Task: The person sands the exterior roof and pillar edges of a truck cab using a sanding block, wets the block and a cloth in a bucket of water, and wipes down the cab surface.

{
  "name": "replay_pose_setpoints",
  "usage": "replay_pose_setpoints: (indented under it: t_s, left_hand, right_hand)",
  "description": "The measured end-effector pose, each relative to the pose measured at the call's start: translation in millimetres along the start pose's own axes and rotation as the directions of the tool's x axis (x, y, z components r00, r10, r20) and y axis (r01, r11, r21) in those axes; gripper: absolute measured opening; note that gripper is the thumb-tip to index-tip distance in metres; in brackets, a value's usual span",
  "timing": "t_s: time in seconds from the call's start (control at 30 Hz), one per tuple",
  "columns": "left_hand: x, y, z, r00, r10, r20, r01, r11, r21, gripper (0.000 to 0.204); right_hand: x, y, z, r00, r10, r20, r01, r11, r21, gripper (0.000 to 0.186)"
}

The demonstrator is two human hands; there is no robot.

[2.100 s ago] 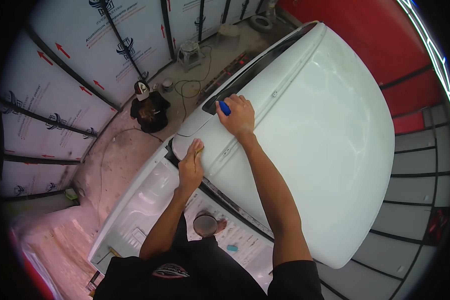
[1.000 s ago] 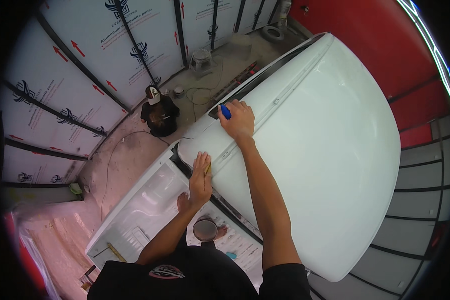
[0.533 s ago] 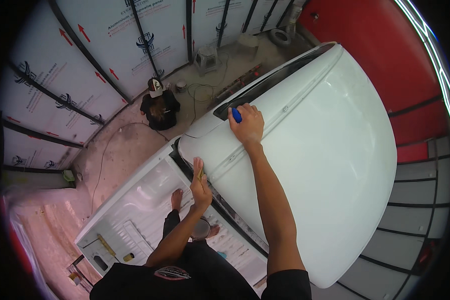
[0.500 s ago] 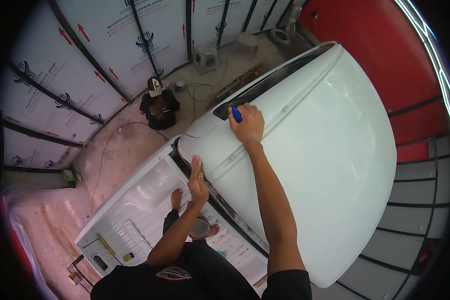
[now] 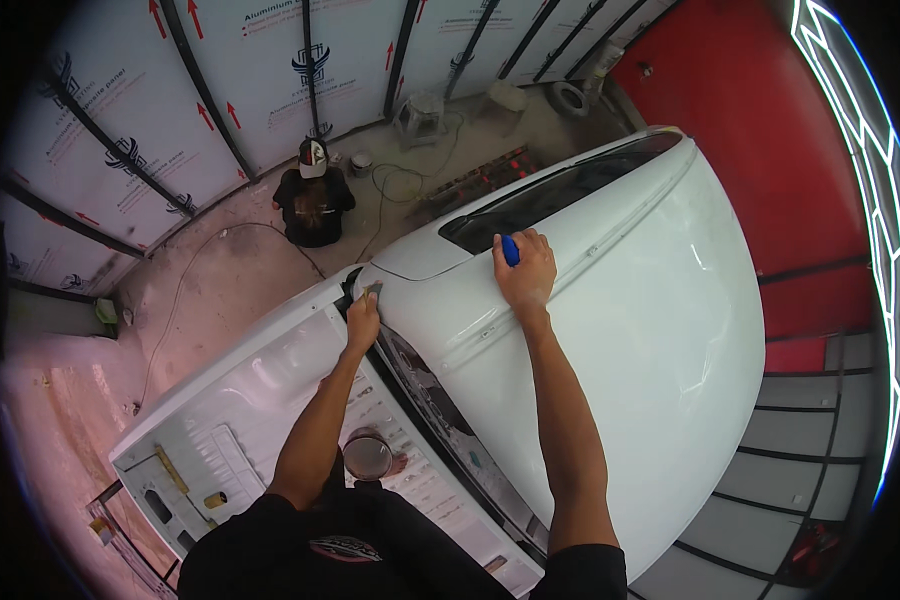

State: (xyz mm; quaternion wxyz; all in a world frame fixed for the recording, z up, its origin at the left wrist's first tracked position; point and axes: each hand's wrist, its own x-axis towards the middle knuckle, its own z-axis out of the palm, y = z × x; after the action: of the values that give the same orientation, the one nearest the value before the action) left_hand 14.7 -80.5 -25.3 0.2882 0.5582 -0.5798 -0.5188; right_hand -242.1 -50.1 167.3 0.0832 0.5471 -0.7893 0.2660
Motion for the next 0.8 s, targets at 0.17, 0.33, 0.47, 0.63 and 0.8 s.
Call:
replay_pose_setpoints:
  t_s: [0.17,0.33,0.47,0.63,0.8]
  left_hand:
    - [25,-105,-38,0.996,-0.042,-0.081,0.053,0.990,0.128,0.042]
    - [-91,-258,-113,0.978,-0.211,0.005,0.182,0.856,0.483,0.043]
    - [-202,-342,-180,0.843,-0.518,0.144,0.303,0.678,0.669,0.034]
    - [-259,-394,-230,0.611,-0.789,-0.061,0.730,0.533,0.427,0.047]
    - [-251,-389,-247,0.796,-0.599,0.081,0.496,0.724,0.479,0.044]
  right_hand:
    - [0,-8,9,0.994,0.030,0.104,-0.028,0.999,-0.030,0.019]
    - [-47,-72,-10,0.911,-0.123,0.393,0.080,0.989,0.124,0.041]
    - [-68,-112,-4,0.860,-0.186,0.475,0.306,0.933,-0.189,0.039]
    - [-87,-132,39,0.761,-0.197,0.618,0.310,0.947,-0.081,0.040]
    - [-115,-167,116,0.692,-0.109,0.714,0.502,0.783,-0.367,0.053]
